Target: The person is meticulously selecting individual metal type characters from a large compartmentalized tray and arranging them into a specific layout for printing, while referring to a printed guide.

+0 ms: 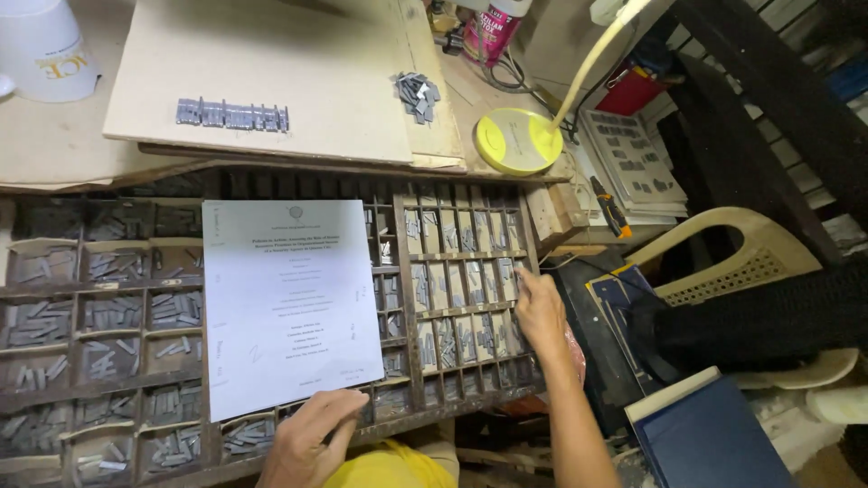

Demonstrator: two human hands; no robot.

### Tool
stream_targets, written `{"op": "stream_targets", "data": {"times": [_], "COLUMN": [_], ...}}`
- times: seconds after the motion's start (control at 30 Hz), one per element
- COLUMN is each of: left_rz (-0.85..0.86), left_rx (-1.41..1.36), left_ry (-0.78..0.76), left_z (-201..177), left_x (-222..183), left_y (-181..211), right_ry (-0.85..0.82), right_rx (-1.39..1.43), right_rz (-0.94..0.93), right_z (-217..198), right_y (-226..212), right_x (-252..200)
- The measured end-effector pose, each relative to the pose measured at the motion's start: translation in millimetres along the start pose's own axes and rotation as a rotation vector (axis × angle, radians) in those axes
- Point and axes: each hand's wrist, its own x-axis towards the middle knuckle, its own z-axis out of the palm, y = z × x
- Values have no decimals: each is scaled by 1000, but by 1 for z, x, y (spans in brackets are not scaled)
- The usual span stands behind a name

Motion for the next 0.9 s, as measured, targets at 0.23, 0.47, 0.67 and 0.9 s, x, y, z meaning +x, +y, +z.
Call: {"op": "stream_targets", "data": {"times": [0.23,0.47,0.67,0.9], "left_rz": [-25,32,20,11], "left_rx": [17,19,19,52], "left_ry": [-7,22,50,98], "left_z": [0,4,1,3], "left_x": [-2,-2,-1,-4], "left_y": [-1,-5,-1,-7], "right_ry": [-48,-101,-94,-32], "right_rx": [-56,29,9,544], "right_rz": [-88,-46,-56,-14], "right_z": [-4,-10,-17,-42], "right_y": [7,3,-7,-31], "right_x": [15,10,7,-17]}}
